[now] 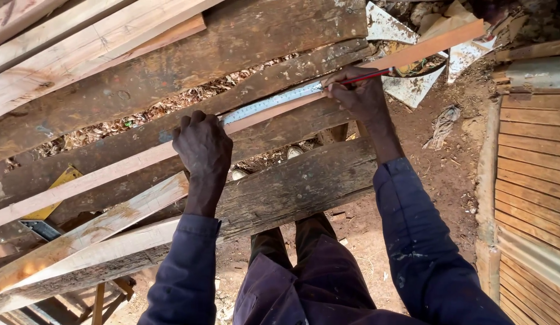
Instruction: Measuring and marking wooden planks using a tape measure, square, and pencil in a workshop environment.
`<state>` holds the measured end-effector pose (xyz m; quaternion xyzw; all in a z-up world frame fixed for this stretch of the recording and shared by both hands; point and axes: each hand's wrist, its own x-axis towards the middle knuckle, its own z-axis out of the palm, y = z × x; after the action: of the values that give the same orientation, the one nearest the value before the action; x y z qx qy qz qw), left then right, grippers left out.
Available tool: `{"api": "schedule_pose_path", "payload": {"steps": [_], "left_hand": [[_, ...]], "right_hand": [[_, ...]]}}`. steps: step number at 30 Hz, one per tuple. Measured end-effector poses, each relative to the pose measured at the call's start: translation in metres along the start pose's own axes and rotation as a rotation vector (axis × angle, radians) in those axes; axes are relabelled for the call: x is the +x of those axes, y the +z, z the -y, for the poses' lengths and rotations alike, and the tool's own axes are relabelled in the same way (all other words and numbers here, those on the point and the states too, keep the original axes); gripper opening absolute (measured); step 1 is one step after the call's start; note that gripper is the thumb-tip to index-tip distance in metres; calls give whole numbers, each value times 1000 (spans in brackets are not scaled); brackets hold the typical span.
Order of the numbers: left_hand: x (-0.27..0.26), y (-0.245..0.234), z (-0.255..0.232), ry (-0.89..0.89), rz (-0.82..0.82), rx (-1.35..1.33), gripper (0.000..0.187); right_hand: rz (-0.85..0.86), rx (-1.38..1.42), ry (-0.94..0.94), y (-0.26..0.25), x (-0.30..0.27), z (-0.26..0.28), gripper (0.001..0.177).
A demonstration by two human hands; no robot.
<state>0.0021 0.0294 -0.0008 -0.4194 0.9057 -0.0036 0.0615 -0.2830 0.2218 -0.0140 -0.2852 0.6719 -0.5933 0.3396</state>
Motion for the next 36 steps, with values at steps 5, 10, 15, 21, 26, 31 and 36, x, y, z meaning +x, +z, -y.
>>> {"api": "schedule_pose_path", "payload": {"steps": [5, 10, 15, 21, 26, 31, 36], "left_hand": [[0, 2, 0, 19, -59, -4, 12], [1, 4, 3, 44, -127, -2, 12], [-1, -1, -1, 36, -115, -16, 12], [-2, 0, -1, 41, -121, -22, 12], [-5, -5, 3, 21, -16, 0, 16], [3, -24, 3, 37, 54, 24, 19], [18, -8, -3, 78, 84, -212, 19]], "right_hand": [[2, -9, -8, 1, 2, -1, 10], [-1, -1, -17, 2, 4, 0, 7], [-33, 5, 20, 3, 3, -1, 6], [-80, 64, 49, 8, -1, 6, 10], [-161, 144, 115, 3, -3, 2, 11], [-456, 286, 136, -33, -35, 37, 10], [-371, 20, 13, -71, -62, 61, 20]]}}
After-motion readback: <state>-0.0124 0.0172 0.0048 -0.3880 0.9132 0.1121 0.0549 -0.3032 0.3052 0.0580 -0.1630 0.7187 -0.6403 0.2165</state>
